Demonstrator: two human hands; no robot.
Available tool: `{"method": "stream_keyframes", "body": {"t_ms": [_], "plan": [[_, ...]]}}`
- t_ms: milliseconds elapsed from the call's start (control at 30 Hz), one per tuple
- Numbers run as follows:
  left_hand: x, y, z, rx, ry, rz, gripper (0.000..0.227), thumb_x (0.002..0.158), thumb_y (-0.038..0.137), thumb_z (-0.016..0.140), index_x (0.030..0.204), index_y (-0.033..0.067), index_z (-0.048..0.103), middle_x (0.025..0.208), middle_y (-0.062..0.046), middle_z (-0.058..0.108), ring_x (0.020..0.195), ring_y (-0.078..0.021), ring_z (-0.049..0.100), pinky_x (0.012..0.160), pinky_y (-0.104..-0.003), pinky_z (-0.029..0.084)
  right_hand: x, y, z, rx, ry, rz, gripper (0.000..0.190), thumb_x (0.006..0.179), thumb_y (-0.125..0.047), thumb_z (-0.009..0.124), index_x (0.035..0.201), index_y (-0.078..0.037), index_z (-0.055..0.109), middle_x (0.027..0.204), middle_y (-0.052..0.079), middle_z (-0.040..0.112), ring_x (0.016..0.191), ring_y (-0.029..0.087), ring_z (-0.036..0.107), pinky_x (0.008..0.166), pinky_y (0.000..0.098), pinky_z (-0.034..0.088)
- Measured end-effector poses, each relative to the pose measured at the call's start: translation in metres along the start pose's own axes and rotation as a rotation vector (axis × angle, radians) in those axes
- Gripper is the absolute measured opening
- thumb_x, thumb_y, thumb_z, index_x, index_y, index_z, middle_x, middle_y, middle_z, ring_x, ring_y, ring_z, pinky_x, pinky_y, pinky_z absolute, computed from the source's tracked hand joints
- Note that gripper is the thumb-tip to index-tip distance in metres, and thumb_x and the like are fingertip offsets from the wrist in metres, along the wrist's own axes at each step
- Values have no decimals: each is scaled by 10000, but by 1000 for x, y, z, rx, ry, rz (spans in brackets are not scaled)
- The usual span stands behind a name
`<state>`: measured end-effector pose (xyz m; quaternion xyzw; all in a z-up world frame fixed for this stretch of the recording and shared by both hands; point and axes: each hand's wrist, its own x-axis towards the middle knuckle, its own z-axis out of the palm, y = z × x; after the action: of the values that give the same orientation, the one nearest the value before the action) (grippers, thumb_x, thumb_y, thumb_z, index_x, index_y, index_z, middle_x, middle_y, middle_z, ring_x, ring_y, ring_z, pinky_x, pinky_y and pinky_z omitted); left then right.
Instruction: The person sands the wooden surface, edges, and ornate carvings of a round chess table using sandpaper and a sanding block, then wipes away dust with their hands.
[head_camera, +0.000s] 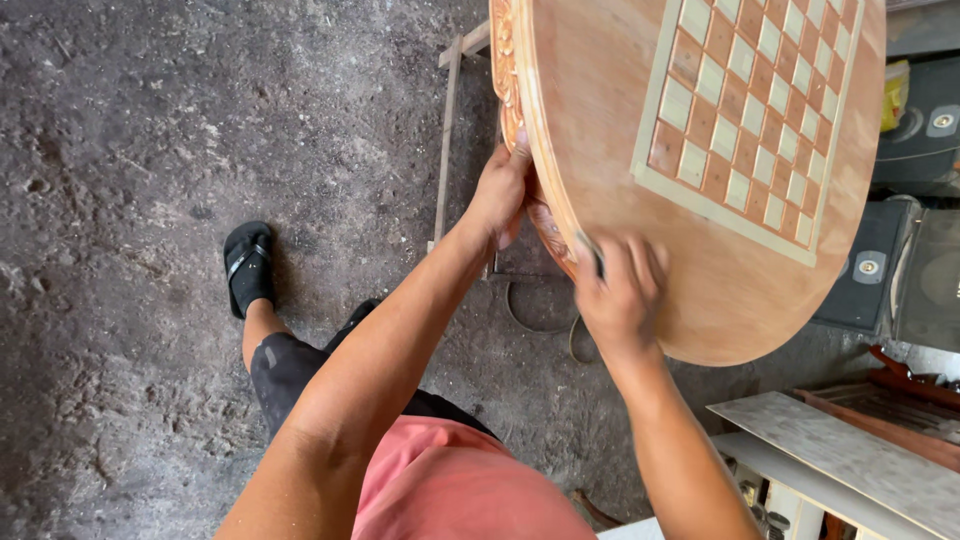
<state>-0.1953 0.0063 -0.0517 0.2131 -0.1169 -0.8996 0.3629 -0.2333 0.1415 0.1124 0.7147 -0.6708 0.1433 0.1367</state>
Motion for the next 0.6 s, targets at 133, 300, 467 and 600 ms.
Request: {"method": "stream_keyframes", "body": {"t_ms": [133,300,467,600], "plan": [[1,12,0,1,-71,-17,570,1066,487,406,1347,10,541,1230,-152,707,1142,-232,679,1015,-392,540,-20,0,-19,-60,27,20,107,919,-63,766,928,-66,660,837,93,627,783,321,598,799,465,428],[0,4,-1,-46,-130,35,558,1084,450,403,1357,-17,542,1228,-158,702,1142,-254,673,1019,-411,537,18,1,23,-59,27,-7,103,953,-63,772,962,-65,669,893,105,644,863,331,622,847,454,431],[11,-5,-14,-23,-163,36,518,1095,384,461,1381,-41,537,1265,-167,689,1154,-245,660,1046,-396,523,-22,-6,-12,-106,-15,7,105,961,-61,766,1003,-56,670,950,96,677,900,315,618,927,470,438],[10,-12,-12,-87,-167,55,487,1044,309,523,1443,39,445,1310,-116,647,1173,-207,639,1029,-386,522,-24,5,-7,-105,-37,-3,127,976,-59,785,995,-42,661,978,116,679,910,335,601,932,478,425]]}}
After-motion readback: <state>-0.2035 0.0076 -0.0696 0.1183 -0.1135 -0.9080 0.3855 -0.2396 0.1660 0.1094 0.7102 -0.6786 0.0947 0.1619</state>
